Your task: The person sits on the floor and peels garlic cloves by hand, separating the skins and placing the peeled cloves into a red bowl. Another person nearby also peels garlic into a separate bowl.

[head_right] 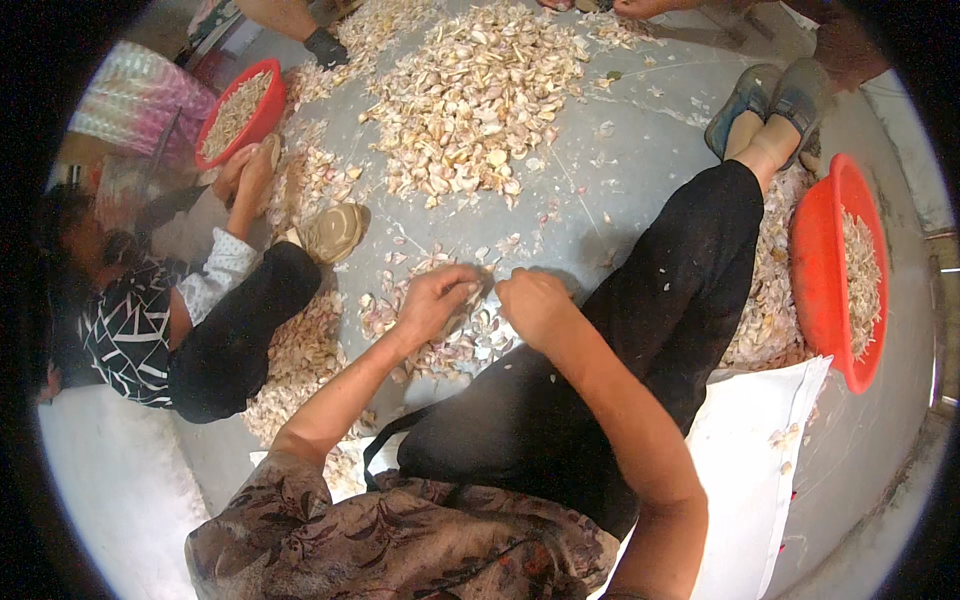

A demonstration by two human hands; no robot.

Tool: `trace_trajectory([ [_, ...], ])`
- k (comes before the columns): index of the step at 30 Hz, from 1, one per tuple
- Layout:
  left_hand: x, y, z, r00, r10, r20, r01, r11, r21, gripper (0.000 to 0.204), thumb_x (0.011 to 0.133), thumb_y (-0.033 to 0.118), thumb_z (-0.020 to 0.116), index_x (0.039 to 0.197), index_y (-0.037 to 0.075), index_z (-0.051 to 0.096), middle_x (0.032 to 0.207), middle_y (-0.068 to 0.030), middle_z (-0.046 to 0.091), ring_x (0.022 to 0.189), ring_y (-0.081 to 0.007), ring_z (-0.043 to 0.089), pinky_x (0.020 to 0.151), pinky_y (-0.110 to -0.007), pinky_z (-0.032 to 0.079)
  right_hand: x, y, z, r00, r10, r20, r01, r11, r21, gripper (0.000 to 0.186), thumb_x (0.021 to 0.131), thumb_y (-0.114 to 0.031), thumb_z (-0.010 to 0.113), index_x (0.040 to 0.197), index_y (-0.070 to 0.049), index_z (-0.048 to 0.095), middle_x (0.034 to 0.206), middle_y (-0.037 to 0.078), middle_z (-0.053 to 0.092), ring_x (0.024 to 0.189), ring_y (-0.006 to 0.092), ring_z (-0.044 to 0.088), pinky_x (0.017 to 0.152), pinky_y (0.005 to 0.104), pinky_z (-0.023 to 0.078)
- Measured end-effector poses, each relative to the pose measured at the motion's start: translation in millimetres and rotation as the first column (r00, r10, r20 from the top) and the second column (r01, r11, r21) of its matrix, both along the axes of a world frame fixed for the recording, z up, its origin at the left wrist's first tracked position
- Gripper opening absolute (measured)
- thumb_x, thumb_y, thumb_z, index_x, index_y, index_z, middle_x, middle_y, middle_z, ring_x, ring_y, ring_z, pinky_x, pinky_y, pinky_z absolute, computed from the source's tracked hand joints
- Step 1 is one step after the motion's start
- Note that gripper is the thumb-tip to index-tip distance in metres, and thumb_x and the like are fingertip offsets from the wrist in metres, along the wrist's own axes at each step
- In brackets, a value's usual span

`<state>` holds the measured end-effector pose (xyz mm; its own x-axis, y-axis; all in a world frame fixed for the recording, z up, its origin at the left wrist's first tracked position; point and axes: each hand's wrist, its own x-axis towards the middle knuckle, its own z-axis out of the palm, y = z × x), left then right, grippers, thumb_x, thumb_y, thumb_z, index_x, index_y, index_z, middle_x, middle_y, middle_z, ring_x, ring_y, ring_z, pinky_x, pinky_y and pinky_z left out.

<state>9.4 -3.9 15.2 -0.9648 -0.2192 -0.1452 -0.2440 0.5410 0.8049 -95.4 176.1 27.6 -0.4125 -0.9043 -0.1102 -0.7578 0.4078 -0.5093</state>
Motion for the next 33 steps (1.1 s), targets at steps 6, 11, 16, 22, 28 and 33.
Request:
trace_trajectory([
  [6, -108.3, -8.3, -22.9, 0.96, -0.026, -0.277, -0.096, 0.904, -0.417, 0.031, 0.083, 0.006, 0.06, 0.114, 0.009, 0.059, 0.114, -0.0127, 0.057, 0.091, -0.0341, 0.061, 0.077, -0.041, 0.049, -6.7, 13.3, 5.7, 0.913, -0.297, 0.279, 0.376, 0.878, -0.297, 0.016, 0.081, -0.018, 0.065, 0.087, -0.003, 0.066, 0.077, 0.015, 0.064, 0.077, 0.0349, 0.062, 0.071, 0.0425, 0.049],
  [11, -142.4, -10.1, -59.2, 0.977, -0.099, -0.187, -0.015, 0.847, -0.531, 0.028, 0.082, 0.004, 0.06, 0.109, 0.012, 0.062, 0.103, -0.0121, 0.057, 0.087, -0.0348, 0.061, 0.073, -0.043, 0.049, -30.9, 17.6, 13.8, 0.513, -0.397, 0.761, 0.807, 0.525, -0.271, 0.014, 0.089, -0.016, 0.061, 0.091, -0.003, 0.065, 0.074, 0.013, 0.066, 0.065, 0.0266, 0.066, 0.064, 0.0358, 0.051],
  [16, -120.3, -12.0, -50.8, 0.977, 0.03, -0.21, -0.091, 0.955, -0.283, 0.03, 0.081, 0.002, 0.063, 0.11, 0.01, 0.064, 0.09, -0.0102, 0.059, 0.076, -0.0256, 0.06, 0.066, -0.036, 0.048, -39.2, 12.7, 5.1, 0.587, -0.43, 0.686, 0.774, 0.547, -0.319, 0.018, 0.09, -0.017, 0.061, 0.101, -0.003, 0.061, 0.079, 0.015, 0.068, 0.068, 0.0269, 0.067, 0.065, 0.0374, 0.051],
  [22, -105.1, 11.8, -17.0, 0.942, 0.331, -0.045, -0.283, 0.862, 0.422, 0.019, 0.092, 0.005, 0.058, 0.11, 0.003, 0.064, 0.074, 0.0021, 0.059, 0.059, -0.0024, 0.051, 0.048, -0.017, 0.037, -38.8, 12.6, 5.4, 0.533, -0.443, 0.721, 0.793, 0.558, -0.243, 0.021, 0.089, -0.016, 0.061, 0.105, -0.003, 0.059, 0.09, 0.016, 0.068, 0.07, 0.0282, 0.067, 0.065, 0.0383, 0.051],
  [28, -94.6, 35.5, 20.5, 0.993, 0.108, 0.051, -0.118, 0.841, 0.528, 0.013, 0.091, 0.003, 0.059, 0.102, 0.001, 0.063, 0.071, 0.0008, 0.06, 0.056, -0.0045, 0.052, 0.047, -0.019, 0.04, -43.6, 8.1, -2.3, 0.559, -0.251, 0.791, 0.759, 0.54, -0.365, 0.022, 0.086, -0.01, 0.066, 0.106, -0.003, 0.06, 0.078, 0.008, 0.063, 0.068, 0.0131, 0.061, 0.062, 0.0284, 0.049],
  [33, -84.0, 45.4, 37.3, 0.979, 0.194, 0.066, -0.199, 0.828, 0.524, 0.008, 0.091, 0.004, 0.06, 0.099, 0.002, 0.062, 0.073, 0.0002, 0.06, 0.057, -0.0049, 0.052, 0.047, -0.019, 0.038, -42.5, 8.4, 0.4, 0.362, -0.038, 0.931, 0.808, 0.511, -0.293, 0.018, 0.087, -0.01, 0.065, 0.103, -0.004, 0.061, 0.076, 0.003, 0.061, 0.068, 0.0074, 0.055, 0.06, 0.0269, 0.046],
])
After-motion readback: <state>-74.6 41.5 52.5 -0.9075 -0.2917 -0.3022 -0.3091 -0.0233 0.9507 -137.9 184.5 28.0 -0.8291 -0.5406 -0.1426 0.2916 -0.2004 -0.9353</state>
